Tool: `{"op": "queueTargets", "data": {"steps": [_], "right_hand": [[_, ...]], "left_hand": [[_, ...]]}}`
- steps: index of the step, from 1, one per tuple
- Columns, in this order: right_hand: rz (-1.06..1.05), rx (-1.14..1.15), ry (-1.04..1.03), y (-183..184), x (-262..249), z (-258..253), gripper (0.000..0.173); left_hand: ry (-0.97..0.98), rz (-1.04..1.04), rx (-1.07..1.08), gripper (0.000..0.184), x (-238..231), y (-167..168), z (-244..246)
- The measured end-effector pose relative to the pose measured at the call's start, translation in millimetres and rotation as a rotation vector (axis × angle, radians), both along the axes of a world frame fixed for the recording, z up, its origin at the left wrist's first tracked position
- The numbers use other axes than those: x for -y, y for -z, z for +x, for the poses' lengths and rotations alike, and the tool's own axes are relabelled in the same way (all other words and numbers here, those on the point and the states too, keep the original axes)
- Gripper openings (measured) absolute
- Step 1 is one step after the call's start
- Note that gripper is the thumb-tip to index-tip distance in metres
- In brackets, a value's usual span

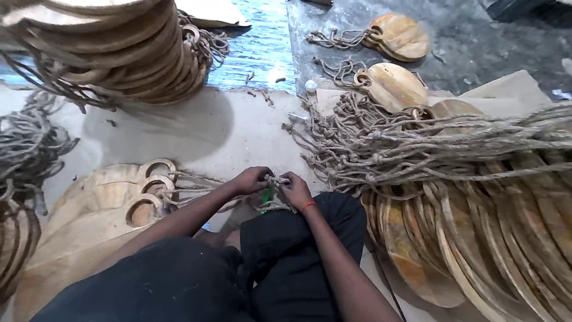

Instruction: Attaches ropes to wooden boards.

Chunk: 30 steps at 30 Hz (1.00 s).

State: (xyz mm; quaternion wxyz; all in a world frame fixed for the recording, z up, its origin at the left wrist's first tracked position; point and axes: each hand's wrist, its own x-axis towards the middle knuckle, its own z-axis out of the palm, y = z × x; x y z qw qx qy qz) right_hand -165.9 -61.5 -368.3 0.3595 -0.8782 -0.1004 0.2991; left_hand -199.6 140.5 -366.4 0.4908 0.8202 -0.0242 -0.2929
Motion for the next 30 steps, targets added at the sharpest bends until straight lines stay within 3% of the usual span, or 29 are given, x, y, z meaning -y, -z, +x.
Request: {"op": "queueTargets", "data": {"steps": [5,9,11,17,25,30], "right_hand": [[0.16,-0.118,0.148,5.8,3.5,2.2,0.028],[0.314,-0.36,0.317,16.7,-0.4,16.7,0.024],[0.256,-0.374,0.321,21.9,-3.0,19.7,0.025],[-0.109,-0.059,0.138,13.8,-16.1,19.1,0.02],[-0.275,-0.104,-0.108,8.4,-18.0,15.4,0.019],[-0.327,0.013,-0.021,8.8,-33.1,15.7,0.021]], "left_hand": [[-0.169,-0.036,0.016,0.032,-0.9,9.3,5.1],[-0.248,-0.023,-0.052,0.025,-1.4,19.2,9.7],[-0.277,0.035,-0.111,0.024,2.3,19.7,11.2],[-0.396,0.085,-0.167,0.023,12.0,24.5,13.8],[-0.256,0.11,-0.141,0.019,9.8,26.9,10.5],[-0.273,0.176,-0.03,0.021,9.7,26.4,22.2]]}}
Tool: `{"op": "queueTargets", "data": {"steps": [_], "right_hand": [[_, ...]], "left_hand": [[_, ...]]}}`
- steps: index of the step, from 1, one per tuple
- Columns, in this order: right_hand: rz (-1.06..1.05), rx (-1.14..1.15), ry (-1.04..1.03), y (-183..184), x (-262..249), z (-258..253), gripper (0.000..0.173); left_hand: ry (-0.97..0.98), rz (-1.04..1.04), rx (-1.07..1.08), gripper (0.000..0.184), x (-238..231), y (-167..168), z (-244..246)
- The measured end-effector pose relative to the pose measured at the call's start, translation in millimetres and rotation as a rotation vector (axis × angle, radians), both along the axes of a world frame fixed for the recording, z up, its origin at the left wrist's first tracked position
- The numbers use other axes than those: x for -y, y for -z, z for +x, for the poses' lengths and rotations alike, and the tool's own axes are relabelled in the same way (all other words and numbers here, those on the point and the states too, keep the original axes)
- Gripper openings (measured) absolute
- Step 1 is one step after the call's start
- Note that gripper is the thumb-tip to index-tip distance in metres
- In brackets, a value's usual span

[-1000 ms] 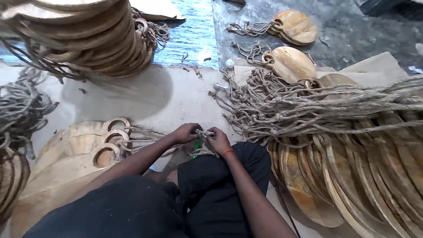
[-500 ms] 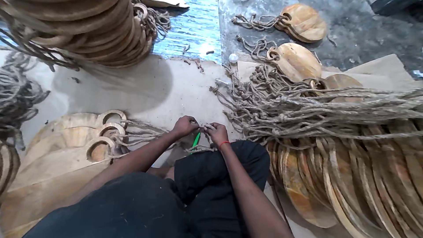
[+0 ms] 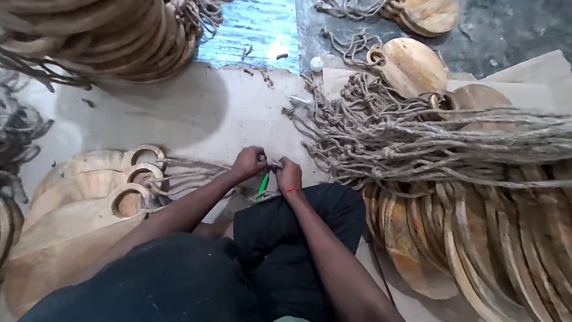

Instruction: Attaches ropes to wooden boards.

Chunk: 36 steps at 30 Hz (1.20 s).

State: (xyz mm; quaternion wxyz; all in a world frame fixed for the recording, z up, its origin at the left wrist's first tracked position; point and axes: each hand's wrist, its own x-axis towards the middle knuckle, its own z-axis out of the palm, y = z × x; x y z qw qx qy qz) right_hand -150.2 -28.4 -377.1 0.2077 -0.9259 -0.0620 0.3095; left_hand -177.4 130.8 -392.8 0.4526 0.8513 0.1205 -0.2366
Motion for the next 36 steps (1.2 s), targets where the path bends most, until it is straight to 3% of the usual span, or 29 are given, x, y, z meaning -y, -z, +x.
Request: {"op": "queueTargets", "data": {"steps": [4,7,9,11,14,15,17,19,22,25,28,30,33,36], "right_hand": [[-0.035,-0.155,-0.055,-9.2,12.7,6.4,0.024],[-0.102,-0.168,0.021,-10.7,2.6,7.4,0.027],[-0.111,-0.136,0.106,-10.4,4.9,1.7,0.031],[-0.044,-0.087,0.192,-12.1,14.2,5.4,0.033],[0.363,-0.086,0.334,-3.1,35.5,4.5,0.031],[0.531,-0.146,0.394,-2.1,40.6,-0.4,0.03],[0.828,-0.35,0.54,-15.6,46.1,-11.3,0.032],[0.978,-0.502,0.633,-29.7,46.3,-16.1,0.032],[0.981,-0.547,0.507,-29.3,54.1,-29.2,0.032],[0.786,-0.331,0.192,-39.3,52.5,-42.1,0.024],[0.634,-0.175,-0.044,-45.0,27.9,-44.4,0.045],[0.58,-0.091,-0.154,-40.9,16.3,-45.4,0.046],[0.491,-0.012,-0.149,-50.1,15.7,-45.3,0.027],[0.425,-0.092,-0.119,-62.9,26.9,-34.0,0.025]], "left_hand": [[0.1,-0.007,-0.063,0.024,6.5,-1.7,-6.9],[0.089,0.113,-0.103,0.025,8.7,-6.4,-1.6],[0.044,0.25,-0.125,0.028,1.6,-11.3,-1.4],[-0.075,0.209,-0.104,0.03,-22.6,-18.7,1.6],[-0.272,-0.243,-0.11,0.027,-44.0,-37.9,-20.8],[-0.256,-0.336,-0.123,0.027,-45.5,-46.2,-29.8],[-0.046,-0.267,-0.098,0.032,-44.2,-54.7,-47.2],[0.182,-0.103,-0.032,0.037,-39.6,-47.0,-67.3],[0.402,0.107,-0.066,0.064,-35.6,-20.6,-88.7],[0.357,0.165,0.067,0.034,-38.0,-6.1,-96.3],[0.316,0.033,0.179,0.029,-36.8,-25.3,-83.1],[0.296,0.012,0.179,0.03,-29.4,-46.8,-73.1],[0.224,-0.04,0.148,0.027,-27.6,-59.5,-63.8],[0.114,-0.246,0.107,0.021,-26.5,-60.9,-56.5]]}}
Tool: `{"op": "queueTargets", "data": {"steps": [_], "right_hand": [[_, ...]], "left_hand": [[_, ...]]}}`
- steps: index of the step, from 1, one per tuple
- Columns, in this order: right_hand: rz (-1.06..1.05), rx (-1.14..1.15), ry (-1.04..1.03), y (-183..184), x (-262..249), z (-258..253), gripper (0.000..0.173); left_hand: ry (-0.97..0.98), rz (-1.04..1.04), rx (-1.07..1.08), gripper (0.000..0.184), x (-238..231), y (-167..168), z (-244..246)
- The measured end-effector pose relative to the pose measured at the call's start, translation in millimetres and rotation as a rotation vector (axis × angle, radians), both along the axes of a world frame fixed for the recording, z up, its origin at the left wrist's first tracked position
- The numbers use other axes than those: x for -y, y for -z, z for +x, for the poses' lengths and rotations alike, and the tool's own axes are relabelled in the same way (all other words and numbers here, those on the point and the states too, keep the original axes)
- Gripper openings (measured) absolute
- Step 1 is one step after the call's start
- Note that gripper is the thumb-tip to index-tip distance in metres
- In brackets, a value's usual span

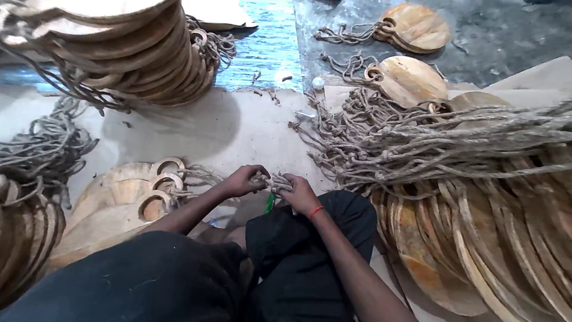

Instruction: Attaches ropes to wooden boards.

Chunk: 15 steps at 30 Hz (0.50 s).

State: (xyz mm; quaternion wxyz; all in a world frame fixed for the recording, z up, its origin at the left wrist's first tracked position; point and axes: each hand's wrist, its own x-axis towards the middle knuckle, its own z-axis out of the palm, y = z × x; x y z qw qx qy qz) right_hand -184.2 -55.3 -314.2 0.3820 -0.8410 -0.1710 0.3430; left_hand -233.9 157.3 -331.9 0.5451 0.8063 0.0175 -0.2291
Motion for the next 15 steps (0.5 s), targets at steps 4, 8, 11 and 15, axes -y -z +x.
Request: {"op": "queueTargets", "data": {"steps": [4,8,11,15], "right_hand": [[0.14,-0.199,0.041,6.7,12.4,9.7,0.025],[0.224,-0.416,0.2,19.0,19.8,8.9,0.027],[0.159,-0.286,0.272,28.9,30.0,21.7,0.029],[-0.019,-0.064,0.225,50.0,23.7,31.0,0.021]], "left_hand": [[-0.01,-0.093,0.005,0.018,1.8,10.9,13.3],[0.006,-0.082,0.029,0.018,1.5,11.8,27.6],[-0.049,-0.124,0.006,0.021,4.4,15.3,38.2],[-0.048,0.011,0.008,0.023,13.2,37.5,45.0]]}}
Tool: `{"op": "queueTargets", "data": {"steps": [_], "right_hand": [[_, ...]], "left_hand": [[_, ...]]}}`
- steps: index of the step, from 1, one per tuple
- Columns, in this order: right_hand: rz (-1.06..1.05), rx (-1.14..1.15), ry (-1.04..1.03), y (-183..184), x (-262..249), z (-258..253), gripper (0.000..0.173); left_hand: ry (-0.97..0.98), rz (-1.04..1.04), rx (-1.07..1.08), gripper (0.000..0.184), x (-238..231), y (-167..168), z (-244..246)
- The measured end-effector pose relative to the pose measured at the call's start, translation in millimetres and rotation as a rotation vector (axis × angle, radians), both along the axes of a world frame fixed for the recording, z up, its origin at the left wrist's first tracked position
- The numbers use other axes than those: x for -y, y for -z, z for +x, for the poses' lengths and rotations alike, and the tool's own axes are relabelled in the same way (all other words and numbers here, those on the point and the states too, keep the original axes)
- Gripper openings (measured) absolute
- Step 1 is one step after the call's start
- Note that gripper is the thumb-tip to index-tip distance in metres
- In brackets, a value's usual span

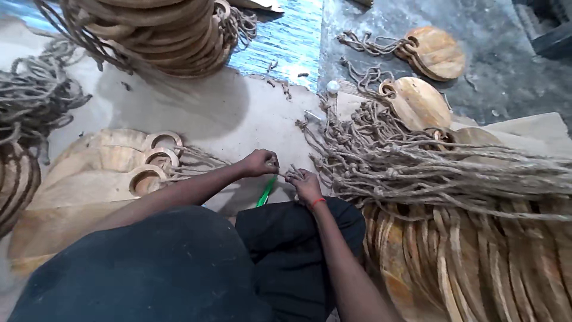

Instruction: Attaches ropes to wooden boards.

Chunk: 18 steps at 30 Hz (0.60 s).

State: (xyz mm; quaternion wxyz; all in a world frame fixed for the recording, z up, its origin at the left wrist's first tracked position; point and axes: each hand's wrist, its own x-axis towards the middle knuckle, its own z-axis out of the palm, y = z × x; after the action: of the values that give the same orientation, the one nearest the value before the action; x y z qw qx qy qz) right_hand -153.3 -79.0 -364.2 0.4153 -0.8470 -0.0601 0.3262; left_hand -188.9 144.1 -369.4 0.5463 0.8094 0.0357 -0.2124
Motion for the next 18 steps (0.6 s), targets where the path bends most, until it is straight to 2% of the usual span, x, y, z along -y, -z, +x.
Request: {"op": "queueTargets", "data": {"steps": [5,10,12,15,18], "right_hand": [[-0.23,0.01,-0.02,8.4,-27.4,9.7,0.026],[-0.304,0.032,-0.056,12.9,-37.0,13.7,0.027],[-0.341,-0.028,-0.09,16.0,-38.0,17.6,0.028],[-0.403,-0.176,-0.175,17.2,-30.1,17.4,0.037],[-0.336,-0.023,-0.052,10.0,-35.4,8.2,0.03]], "left_hand": [[-0.042,0.056,-0.045,0.026,2.1,24.0,-0.6],[-0.005,0.098,-0.002,0.024,-0.7,29.1,5.9],[-0.017,0.113,-0.019,0.023,2.1,31.1,6.1],[0.052,0.138,-0.1,0.022,10.3,24.3,-1.2],[0.017,0.202,-0.032,0.021,9.1,22.7,2.0]]}}
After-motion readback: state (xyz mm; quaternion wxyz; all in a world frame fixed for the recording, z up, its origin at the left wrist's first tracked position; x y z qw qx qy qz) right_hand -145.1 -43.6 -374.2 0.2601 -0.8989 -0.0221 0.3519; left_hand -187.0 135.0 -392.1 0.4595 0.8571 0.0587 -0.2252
